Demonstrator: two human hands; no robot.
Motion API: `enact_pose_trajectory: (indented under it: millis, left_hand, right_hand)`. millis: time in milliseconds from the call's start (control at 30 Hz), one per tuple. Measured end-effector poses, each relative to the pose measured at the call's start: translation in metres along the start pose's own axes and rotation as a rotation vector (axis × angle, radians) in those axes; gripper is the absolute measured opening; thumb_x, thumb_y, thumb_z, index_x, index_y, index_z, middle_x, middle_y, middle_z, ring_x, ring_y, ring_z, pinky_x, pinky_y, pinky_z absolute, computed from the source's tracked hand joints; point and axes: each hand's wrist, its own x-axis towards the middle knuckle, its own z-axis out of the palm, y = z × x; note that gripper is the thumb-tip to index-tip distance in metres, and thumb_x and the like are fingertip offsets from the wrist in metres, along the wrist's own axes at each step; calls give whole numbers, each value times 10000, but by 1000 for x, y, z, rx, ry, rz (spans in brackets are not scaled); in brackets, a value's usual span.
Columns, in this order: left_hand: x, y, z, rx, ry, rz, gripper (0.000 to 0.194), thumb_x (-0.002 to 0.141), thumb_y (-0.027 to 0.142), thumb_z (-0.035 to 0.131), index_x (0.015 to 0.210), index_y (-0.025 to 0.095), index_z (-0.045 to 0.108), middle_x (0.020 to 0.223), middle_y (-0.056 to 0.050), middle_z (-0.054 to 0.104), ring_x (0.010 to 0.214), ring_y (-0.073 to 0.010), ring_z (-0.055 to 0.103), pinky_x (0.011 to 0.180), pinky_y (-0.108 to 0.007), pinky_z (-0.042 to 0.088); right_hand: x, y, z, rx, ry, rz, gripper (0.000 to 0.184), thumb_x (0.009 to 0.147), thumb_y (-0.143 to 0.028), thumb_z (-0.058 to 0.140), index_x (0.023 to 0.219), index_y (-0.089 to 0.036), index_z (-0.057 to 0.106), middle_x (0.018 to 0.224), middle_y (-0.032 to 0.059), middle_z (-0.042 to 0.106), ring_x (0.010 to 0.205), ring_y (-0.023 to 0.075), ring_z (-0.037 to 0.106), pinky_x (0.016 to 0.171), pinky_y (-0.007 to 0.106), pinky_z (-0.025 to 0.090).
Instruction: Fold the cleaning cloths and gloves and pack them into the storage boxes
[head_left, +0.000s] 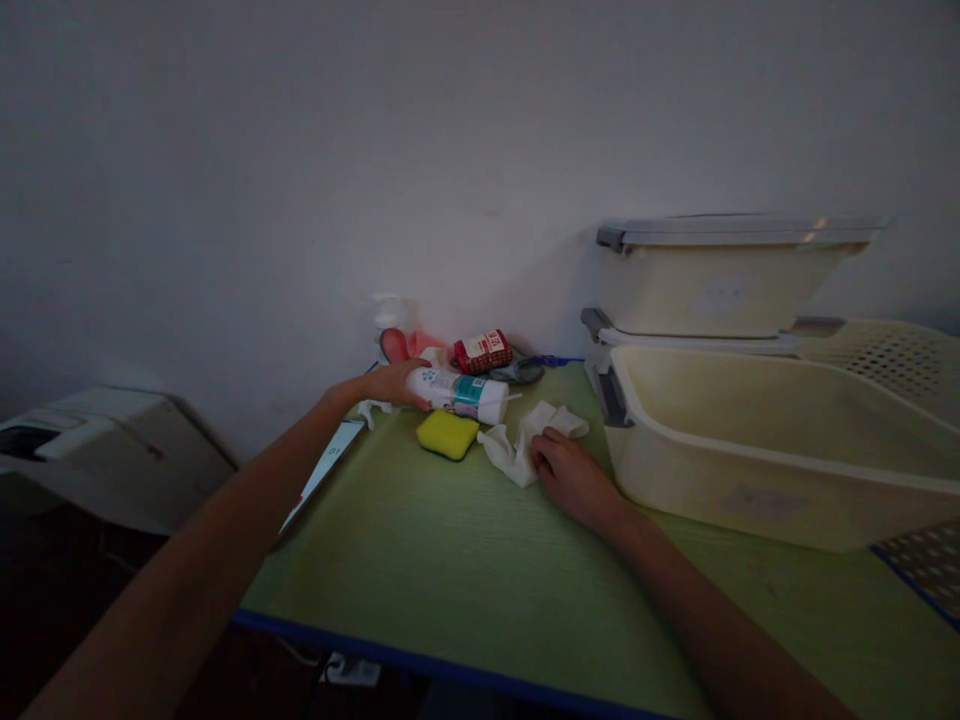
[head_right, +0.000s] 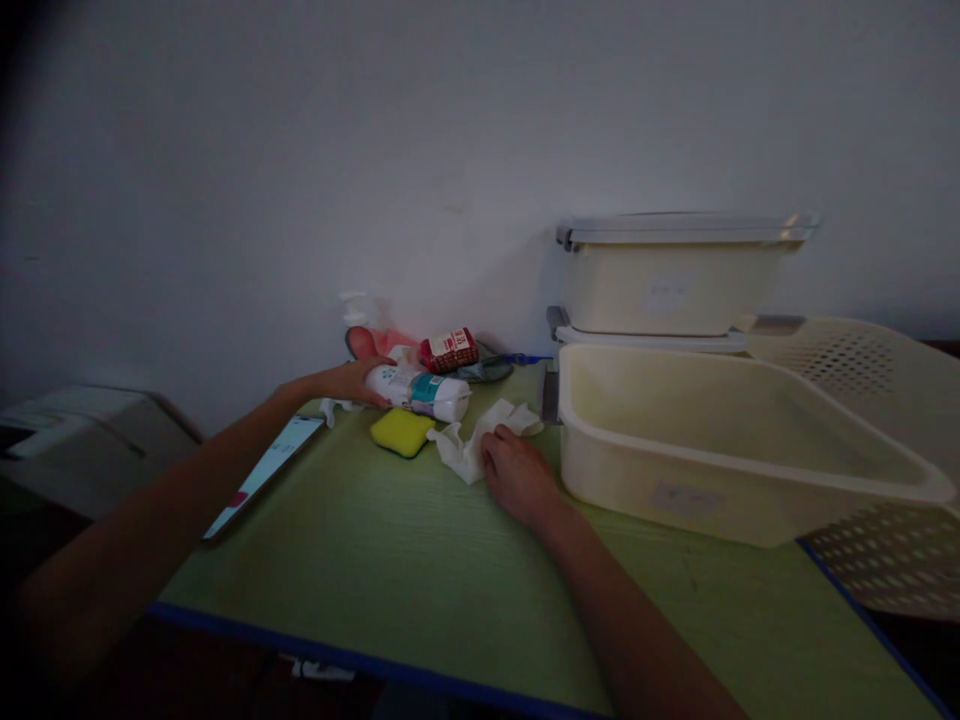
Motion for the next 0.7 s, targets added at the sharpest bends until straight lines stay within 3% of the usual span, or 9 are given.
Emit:
enact_pose_trajectory:
  millis: [133, 267, 467, 600, 700]
  left_hand:
    - [1, -4, 6, -22, 89, -85, 829, 508, 419, 736, 1228, 133, 440, 1213, -154, 564, 1058, -260, 561, 839, -308, 448]
    - [7, 2, 16, -34, 141, -138, 591, 595, 461, 681, 1073, 138, 553, 1031, -119, 645, 922, -255, 605, 747, -301, 463]
    - [22, 33, 35, -92, 222, -59, 339, 753, 436, 563, 909, 141, 618, 950, -90, 652, 898, -235, 599, 799, -309, 441]
    - [30, 55, 48, -150, 316, -40, 372, 779, 395, 566, 1038, 130, 547, 1055, -104, 610, 966, -232, 572, 835, -325, 434]
    - [34, 66, 59, -192, 380, -74, 360, 808, 400, 540, 1028, 115, 529, 1004, -122, 613, 932, -246, 577, 806, -355, 444]
  right_hand:
    - [0, 0, 1, 1, 9, -3, 201, 833, -73, 383, 754, -150, 552, 847, 61, 551, 723, 146, 515, 637, 250, 335]
    - [0, 0, 2, 8, 8, -6, 199, 817, -57, 390, 735, -152, 544, 827, 56, 543, 722, 148, 503, 644, 252, 333]
    - [2, 2, 3, 29, 16, -24, 198, 813, -44, 387, 728, -149, 532, 824, 52, 535, 738, 148, 504, 667, 252, 344]
    - [3, 2, 3, 39, 19, -30, 195, 815, -47, 391, 722, -149, 528, 828, 52, 532, 742, 146, 503, 679, 251, 358]
    - [3, 2, 3, 43, 19, -31, 192, 815, -50, 391, 725, -149, 529, 826, 55, 531, 752, 151, 502, 695, 259, 367]
